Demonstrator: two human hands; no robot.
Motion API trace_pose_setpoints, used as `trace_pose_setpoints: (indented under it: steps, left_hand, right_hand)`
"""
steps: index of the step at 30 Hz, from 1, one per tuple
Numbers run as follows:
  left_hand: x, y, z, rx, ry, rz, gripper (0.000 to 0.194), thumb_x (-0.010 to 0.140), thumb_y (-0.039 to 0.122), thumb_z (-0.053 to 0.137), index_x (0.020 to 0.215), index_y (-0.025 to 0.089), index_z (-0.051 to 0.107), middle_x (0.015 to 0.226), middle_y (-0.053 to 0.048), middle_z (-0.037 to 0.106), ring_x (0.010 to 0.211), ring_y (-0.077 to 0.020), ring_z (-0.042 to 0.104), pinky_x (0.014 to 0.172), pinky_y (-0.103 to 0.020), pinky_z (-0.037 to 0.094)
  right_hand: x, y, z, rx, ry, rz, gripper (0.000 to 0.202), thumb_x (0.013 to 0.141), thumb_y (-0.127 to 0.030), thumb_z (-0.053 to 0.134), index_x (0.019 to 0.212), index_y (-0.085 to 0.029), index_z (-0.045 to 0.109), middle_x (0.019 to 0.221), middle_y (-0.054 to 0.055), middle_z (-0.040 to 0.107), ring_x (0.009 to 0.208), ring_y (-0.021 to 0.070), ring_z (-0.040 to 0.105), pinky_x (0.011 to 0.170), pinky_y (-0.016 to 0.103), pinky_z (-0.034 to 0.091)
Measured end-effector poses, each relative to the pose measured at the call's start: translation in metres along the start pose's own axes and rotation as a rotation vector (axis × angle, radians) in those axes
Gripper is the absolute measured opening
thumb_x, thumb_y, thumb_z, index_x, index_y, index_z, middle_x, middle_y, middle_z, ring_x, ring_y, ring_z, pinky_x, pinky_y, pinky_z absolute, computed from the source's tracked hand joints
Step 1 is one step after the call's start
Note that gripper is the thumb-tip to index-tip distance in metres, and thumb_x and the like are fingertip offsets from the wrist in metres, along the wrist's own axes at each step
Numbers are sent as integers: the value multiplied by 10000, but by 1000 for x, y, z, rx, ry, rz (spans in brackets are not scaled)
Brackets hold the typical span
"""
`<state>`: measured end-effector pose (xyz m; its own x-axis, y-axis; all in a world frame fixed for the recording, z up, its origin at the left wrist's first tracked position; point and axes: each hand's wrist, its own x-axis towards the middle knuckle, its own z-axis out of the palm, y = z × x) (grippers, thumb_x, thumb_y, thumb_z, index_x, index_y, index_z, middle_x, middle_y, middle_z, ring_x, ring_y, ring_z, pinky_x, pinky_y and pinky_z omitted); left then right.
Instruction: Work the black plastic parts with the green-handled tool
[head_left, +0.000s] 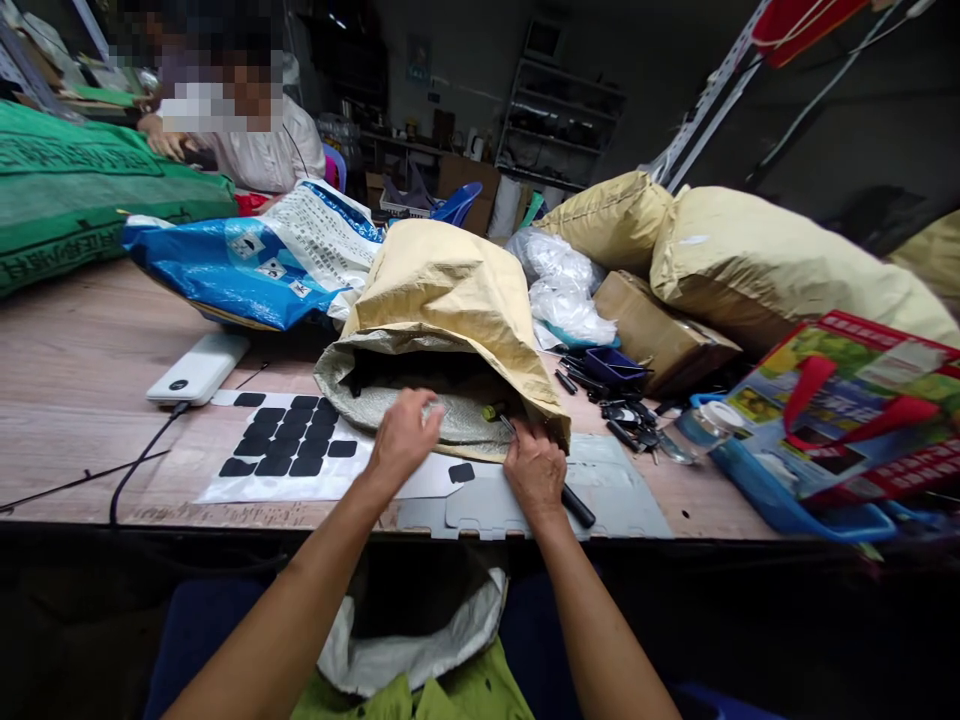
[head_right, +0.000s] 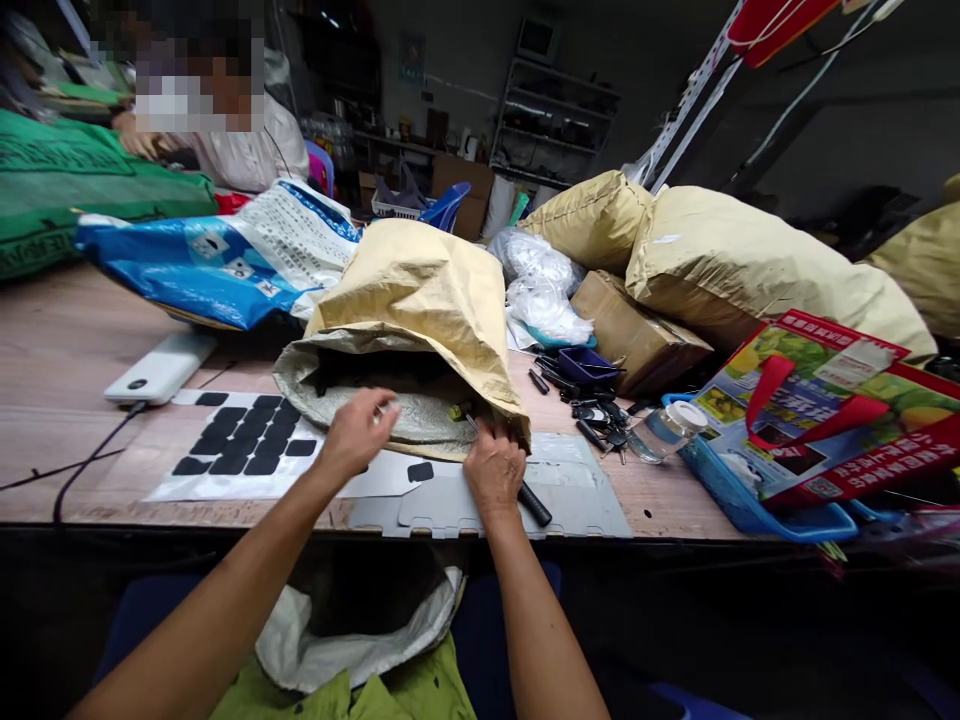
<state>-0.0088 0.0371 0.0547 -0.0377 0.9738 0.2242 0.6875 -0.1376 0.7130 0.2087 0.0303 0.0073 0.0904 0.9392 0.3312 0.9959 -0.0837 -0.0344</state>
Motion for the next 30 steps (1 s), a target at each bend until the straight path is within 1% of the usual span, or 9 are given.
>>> trace_pose_setpoints:
  steps: [1,3,8,12,15,19,22,25,30]
  left_hand:
    - [23,-7,4,145,141,-92,354,910,334,536,1184,146,658,1209,-186,637,1117,-329,579,967,-459,455]
    - [64,-25,13,339,279,-297,455,844,348,622,1216,86,626,1353,-275,525,1266,-436,464,1022,-562,393]
    - [127,-59,26,362,192,-569,740,775,635,629,1261,76,625,1493,-317,413,1400,-539,286,1026,-698,301]
    - [149,-67,32,279,80,-634,865,832,711,488,1376,42,559,1451,-339,466,1360,-540,377,980,-686,356]
    - [151,-61,44,295,99,-537,768,887,670,432,1417,127,550,1450,-279,507,1345,-513,416,960,-666,383]
    - [136,-37,68,357,119,-350,670,911,662,402,1352,210,625,1504,-208,480,1414,-510,307,989,-656,356]
    - [120,-18,80,399,39,-267,592,917,633,423,1295,253,673,1466,-172,529,1387,-510,322,987,-660,340]
    - [106,-8,79,423,-62,-189,559,907,619,456,1287,276,681,1363,-179,608,1299,-508,410,935,-650,368]
    - [85,-10,58,416,-155,-165,609,872,697,458,1196,261,734,1222,-183,665,1193,-482,487,904,-589,429]
  right_hand:
    - [0,0,0,0,1,-4,390,965,-253,495,1331,-259,630,1094,106,666,889,214,624,773,314,385]
    - [0,1,0,-1,-1,-5,391,967,-251,484,1330,-265,629,1083,105,671,882,220,626,773,319,388]
    - [1,2,2,15,-44,18,404,959,-257,486,1337,-256,628,1010,108,683,845,222,630,787,330,401]
    - [3,2,0,21,-52,6,417,948,-257,491,1349,-264,605,1115,113,667,883,226,623,786,325,405]
    - [4,0,-1,29,-65,5,416,949,-261,489,1353,-262,591,1135,115,659,929,238,615,789,324,404]
    - [6,0,-2,28,-82,11,411,949,-272,496,1349,-260,588,1140,113,658,964,248,612,807,328,406]
    - [5,0,-3,13,-87,9,408,951,-283,491,1349,-274,581,1149,108,659,953,251,616,807,336,409]
    - [5,0,-4,4,-88,-1,409,957,-289,482,1356,-277,572,1179,109,650,961,246,615,805,332,412]
    - [4,0,-5,13,-64,-1,392,955,-283,496,1335,-266,590,1172,106,649,959,236,617,793,316,408]
